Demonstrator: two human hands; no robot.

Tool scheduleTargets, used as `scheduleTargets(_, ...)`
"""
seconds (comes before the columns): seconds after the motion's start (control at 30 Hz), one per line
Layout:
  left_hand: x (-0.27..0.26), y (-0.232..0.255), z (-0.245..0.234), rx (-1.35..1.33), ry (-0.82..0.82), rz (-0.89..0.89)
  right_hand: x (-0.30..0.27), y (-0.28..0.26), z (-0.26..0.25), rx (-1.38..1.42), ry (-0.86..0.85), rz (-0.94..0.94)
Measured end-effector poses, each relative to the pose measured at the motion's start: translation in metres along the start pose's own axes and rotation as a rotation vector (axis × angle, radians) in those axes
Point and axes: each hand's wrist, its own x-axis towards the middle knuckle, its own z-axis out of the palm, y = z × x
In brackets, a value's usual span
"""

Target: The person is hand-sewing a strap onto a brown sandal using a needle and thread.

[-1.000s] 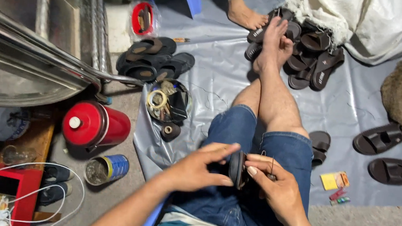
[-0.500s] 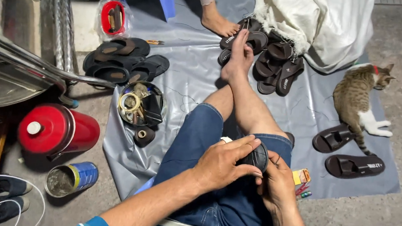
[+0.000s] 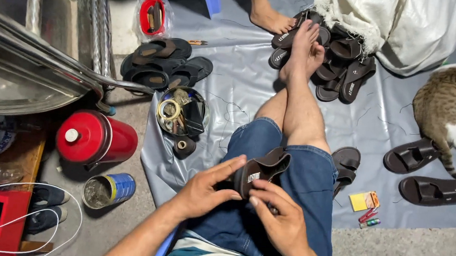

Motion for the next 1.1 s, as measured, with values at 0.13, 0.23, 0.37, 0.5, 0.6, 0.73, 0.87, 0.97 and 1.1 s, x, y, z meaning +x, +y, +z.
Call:
scheduleTargets(0.13, -0.005, 0.015, -0.022, -0.171, 0.193, -0.493, -0.010, 0.030, 0.012, -0.895, 0.040, -0.136)
scheduleTargets(0.23, -0.004, 0.023, -0.048, -0.365, 0.555, -0.931, -0.033, 0.057, 0.031, -1.266, 0.048, -0.197)
scheduleTargets(0.37, -0.021, -0.015, -0.053, 0.156, 0.682, -0.991, -0.030, 0.038, 0.023, 0.186, -0.033, -0.043)
scheduleTargets(0.5, -0.006, 0.036, -0.010, 0.145, 0.414, -0.513, -0.053, 0.065, 0.041, 0.113, -0.056, -0.071)
scheduleTargets(0.6, 0.000, 0.053, 0.008, 0.144, 0.147, -0.405, -0.058, 0.073, 0.046, -0.334, 0.036, -0.145)
scheduleTargets(0.73, 0.003, 0.045, 0.015, 0.123, 0.163, -0.227, -0.043, 0.065, 0.040, -1.229, 0.060, -0.223)
scheduleTargets(0.87, 0.001, 0.039, 0.016, 0.040, 0.182, -0.220, -0.059, 0.077, 0.053, -0.766, 0.067, -0.199)
scheduleTargets(0.97, 0.000, 0.037, 0.015, 0.002, 0.192, -0.265, -0.074, 0.094, 0.063, -0.494, 0.077, -0.191)
scheduleTargets(1.1, -0.002, 0.031, 0.016, -0.011, 0.197, -0.221, -0.016, 0.037, 0.013, -1.831, 0.054, -0.293)
